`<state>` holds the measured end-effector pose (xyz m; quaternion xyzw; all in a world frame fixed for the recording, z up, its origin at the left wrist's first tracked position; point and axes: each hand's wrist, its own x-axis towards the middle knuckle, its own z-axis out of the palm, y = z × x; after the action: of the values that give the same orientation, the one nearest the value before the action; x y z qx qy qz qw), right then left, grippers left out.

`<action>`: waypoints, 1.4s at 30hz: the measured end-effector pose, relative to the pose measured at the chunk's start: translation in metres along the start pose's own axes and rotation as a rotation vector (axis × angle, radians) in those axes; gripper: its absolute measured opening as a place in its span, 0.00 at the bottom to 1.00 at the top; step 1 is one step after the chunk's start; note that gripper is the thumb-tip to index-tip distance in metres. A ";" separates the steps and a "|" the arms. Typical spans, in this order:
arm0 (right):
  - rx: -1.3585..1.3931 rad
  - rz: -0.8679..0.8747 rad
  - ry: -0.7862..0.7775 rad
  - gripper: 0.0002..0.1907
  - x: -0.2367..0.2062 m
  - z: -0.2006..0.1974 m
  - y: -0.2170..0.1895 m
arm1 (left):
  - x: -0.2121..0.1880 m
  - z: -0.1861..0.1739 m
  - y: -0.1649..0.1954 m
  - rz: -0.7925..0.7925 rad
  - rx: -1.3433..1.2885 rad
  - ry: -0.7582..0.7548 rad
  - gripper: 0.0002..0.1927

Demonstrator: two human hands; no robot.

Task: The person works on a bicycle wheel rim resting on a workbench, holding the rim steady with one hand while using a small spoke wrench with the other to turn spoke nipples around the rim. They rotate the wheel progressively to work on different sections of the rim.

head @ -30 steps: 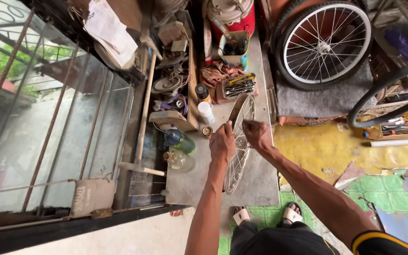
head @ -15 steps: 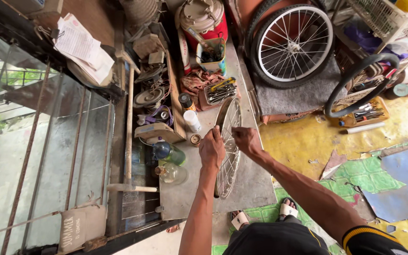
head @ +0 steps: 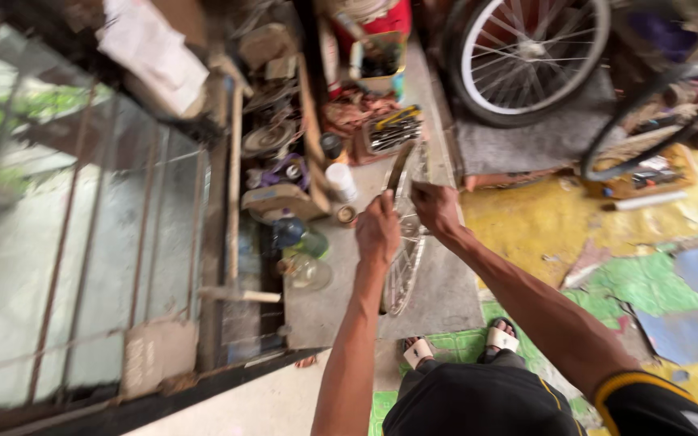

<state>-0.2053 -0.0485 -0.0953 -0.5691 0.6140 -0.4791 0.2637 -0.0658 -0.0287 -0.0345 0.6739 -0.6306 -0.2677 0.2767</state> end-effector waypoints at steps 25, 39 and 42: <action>-0.160 -0.218 0.007 0.11 0.012 0.000 0.005 | 0.000 0.003 -0.001 -0.112 -0.032 -0.051 0.29; -0.125 -0.043 -0.049 0.12 0.013 0.001 0.025 | -0.015 -0.004 0.014 0.003 -0.009 0.037 0.25; -0.022 -0.234 0.101 0.08 0.007 0.003 0.026 | -0.014 -0.005 0.015 -0.010 0.007 0.030 0.25</action>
<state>-0.2157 -0.0588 -0.1179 -0.6147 0.5615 -0.5278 0.1684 -0.0733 -0.0155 -0.0199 0.6819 -0.6241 -0.2568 0.2822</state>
